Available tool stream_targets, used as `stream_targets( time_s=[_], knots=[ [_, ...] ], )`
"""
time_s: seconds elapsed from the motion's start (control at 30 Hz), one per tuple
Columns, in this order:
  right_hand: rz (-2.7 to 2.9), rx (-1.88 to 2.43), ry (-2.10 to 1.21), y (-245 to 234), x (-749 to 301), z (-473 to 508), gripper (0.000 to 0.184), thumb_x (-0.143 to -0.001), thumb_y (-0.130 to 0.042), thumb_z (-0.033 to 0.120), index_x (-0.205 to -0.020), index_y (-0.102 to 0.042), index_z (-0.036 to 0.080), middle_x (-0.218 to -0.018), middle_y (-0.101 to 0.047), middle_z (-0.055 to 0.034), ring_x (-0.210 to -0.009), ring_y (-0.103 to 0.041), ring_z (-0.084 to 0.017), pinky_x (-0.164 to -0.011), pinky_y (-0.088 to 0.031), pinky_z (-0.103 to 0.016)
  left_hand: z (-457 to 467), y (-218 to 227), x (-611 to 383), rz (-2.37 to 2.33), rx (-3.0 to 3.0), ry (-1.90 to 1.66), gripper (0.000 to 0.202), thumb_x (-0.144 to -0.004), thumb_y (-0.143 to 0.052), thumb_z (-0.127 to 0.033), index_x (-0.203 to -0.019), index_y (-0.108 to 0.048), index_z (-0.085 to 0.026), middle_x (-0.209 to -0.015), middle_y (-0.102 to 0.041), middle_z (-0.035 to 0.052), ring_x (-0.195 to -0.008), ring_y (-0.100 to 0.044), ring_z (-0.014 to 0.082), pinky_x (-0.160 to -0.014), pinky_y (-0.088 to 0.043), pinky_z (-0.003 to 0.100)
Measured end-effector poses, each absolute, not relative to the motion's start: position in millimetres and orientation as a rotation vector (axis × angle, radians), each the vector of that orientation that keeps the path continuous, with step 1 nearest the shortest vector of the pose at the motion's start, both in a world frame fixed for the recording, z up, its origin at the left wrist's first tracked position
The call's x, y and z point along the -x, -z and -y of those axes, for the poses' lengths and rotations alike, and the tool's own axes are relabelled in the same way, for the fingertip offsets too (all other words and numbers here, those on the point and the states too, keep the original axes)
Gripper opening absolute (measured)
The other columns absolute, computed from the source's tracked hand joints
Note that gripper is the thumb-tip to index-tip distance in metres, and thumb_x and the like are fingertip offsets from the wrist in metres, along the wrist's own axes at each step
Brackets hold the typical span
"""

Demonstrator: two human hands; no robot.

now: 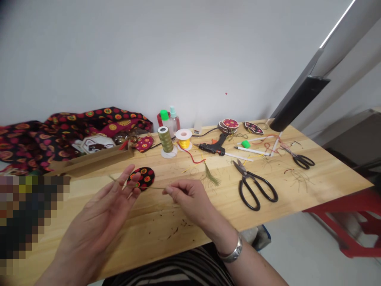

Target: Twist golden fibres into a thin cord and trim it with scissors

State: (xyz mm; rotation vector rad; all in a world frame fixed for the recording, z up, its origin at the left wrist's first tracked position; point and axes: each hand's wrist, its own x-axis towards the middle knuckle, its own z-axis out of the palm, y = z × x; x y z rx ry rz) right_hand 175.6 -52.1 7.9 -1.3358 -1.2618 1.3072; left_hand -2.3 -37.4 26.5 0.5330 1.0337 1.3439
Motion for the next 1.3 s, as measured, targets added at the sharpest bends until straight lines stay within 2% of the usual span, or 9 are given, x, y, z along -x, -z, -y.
stream_targets(
  time_s=[0.23,0.37,0.43,0.53,0.6,0.77,0.97,1.17,1.3],
  knots=[
    [1.323,1.335,-1.217,-9.1,-184.0,52.2,0.02,-0.079,-0.059,0.031,-0.071,-0.07,0.015,-0.056,-0.054,0.0019,-0.053,-0.042,-0.009,-0.051,-0.034,-0.022,39.7,-18.1,9.7,-1.066,-0.613,-1.312,0.017,-0.066,-0.075,-0.025,-0.082,-0.075,-0.018,-0.126,-0.058,0.0042,-0.101,-0.056,0.0148,-0.075,-0.046,0.02],
    [1.483,1.327,-1.141,-15.1,-191.1,52.2,0.02,-0.082,-0.056,0.028,-0.073,-0.069,0.015,-0.054,-0.051,0.003,-0.052,-0.039,-0.009,-0.049,-0.032,-0.022,33.9,-16.0,25.9,-1.246,-0.862,-1.173,0.017,-0.069,-0.072,-0.03,-0.08,-0.075,-0.017,-0.122,-0.061,0.0085,-0.107,-0.055,0.0235,-0.085,-0.044,0.03],
    [1.592,1.32,-1.088,-20.5,-194.3,52.6,0.021,-0.084,-0.054,0.026,-0.073,-0.069,0.015,-0.054,-0.051,0.0029,-0.052,-0.04,-0.009,-0.049,-0.032,-0.022,32.0,-21.1,34.1,-1.47,-1.158,-1.284,0.022,-0.072,-0.069,-0.033,-0.09,-0.073,-0.022,-0.122,-0.061,0.0066,-0.112,-0.052,0.0259,-0.093,-0.039,0.036],
    [1.765,1.275,-0.997,-29.2,-195.0,53.9,0.022,-0.085,-0.052,0.022,-0.071,-0.067,0.016,-0.06,-0.056,0.0014,-0.057,-0.047,-0.01,-0.054,-0.036,-0.022,35.9,-33.6,35.1,-1.78,-1.72,-1.393,0.039,-0.08,-0.061,-0.033,-0.119,-0.06,-0.031,-0.142,-0.041,0.0,-0.115,-0.049,0.0271,-0.103,-0.03,0.042],
    [1.857,1.245,-0.951,-34.0,-192.5,55.0,0.022,-0.086,-0.051,0.021,-0.071,-0.066,0.016,-0.063,-0.059,0.0009,-0.059,-0.05,-0.01,-0.056,-0.038,-0.021,42.4,-38.7,26.8,-1.561,-1.982,-1.327,0.035,-0.084,-0.055,-0.026,-0.119,-0.059,-0.033,-0.136,-0.049,-0.0013,-0.122,-0.044,0.0252,-0.107,-0.023,0.04],
    [1.989,1.202,-0.924,-40.6,-185.4,57.5,0.02,-0.086,-0.05,0.014,-0.072,-0.065,0.017,-0.065,-0.063,0.0013,-0.061,-0.053,-0.01,-0.06,-0.039,-0.021,55.5,-26.6,0.8,-1.034,-2.058,-0.951,0.059,-0.079,-0.061,-0.018,-0.134,-0.044,-0.031,-0.135,-0.053,0.0042,-0.122,-0.048,0.025,-0.102,-0.036,0.037],
    [2.08,1.244,-0.889,-39.7,-186.8,57.8,0.024,-0.088,-0.046,0.015,-0.071,-0.063,0.017,-0.068,-0.064,0.0002,-0.062,-0.054,-0.011,-0.061,-0.038,-0.023,55.2,-14.2,-5.0,-0.965,-2.173,-0.942,0.041,-0.083,-0.051,-0.011,-0.121,-0.058,-0.026,-0.105,-0.07,0.006,-0.093,-0.065,0.0191,-0.079,-0.05,0.027],
    [2.172,1.322,-0.871,-38.0,-184.5,58.6,0.021,-0.088,-0.047,0.017,-0.078,-0.066,0.017,-0.074,-0.068,-0.0027,-0.067,-0.057,-0.013,-0.062,-0.039,-0.024,54.4,-15.5,-3.6,-0.935,-2.381,-0.937,0.031,-0.084,-0.048,-0.009,-0.108,-0.064,-0.02,-0.09,-0.072,0.0078,-0.081,-0.066,0.0183,-0.072,-0.051,0.024],
    [2.223,1.358,-0.873,-38.0,-183.6,59.2,0.023,-0.088,-0.047,0.018,-0.073,-0.064,0.016,-0.07,-0.066,-0.003,-0.063,-0.056,-0.012,-0.06,-0.038,-0.023,55.4,-8.8,0.7,-0.929,-2.454,-0.74,0.039,-0.083,-0.042,-0.006,-0.114,-0.059,-0.023,-0.09,-0.07,0.0068,-0.079,-0.065,0.0187,-0.069,-0.052,0.027]
  ],
)
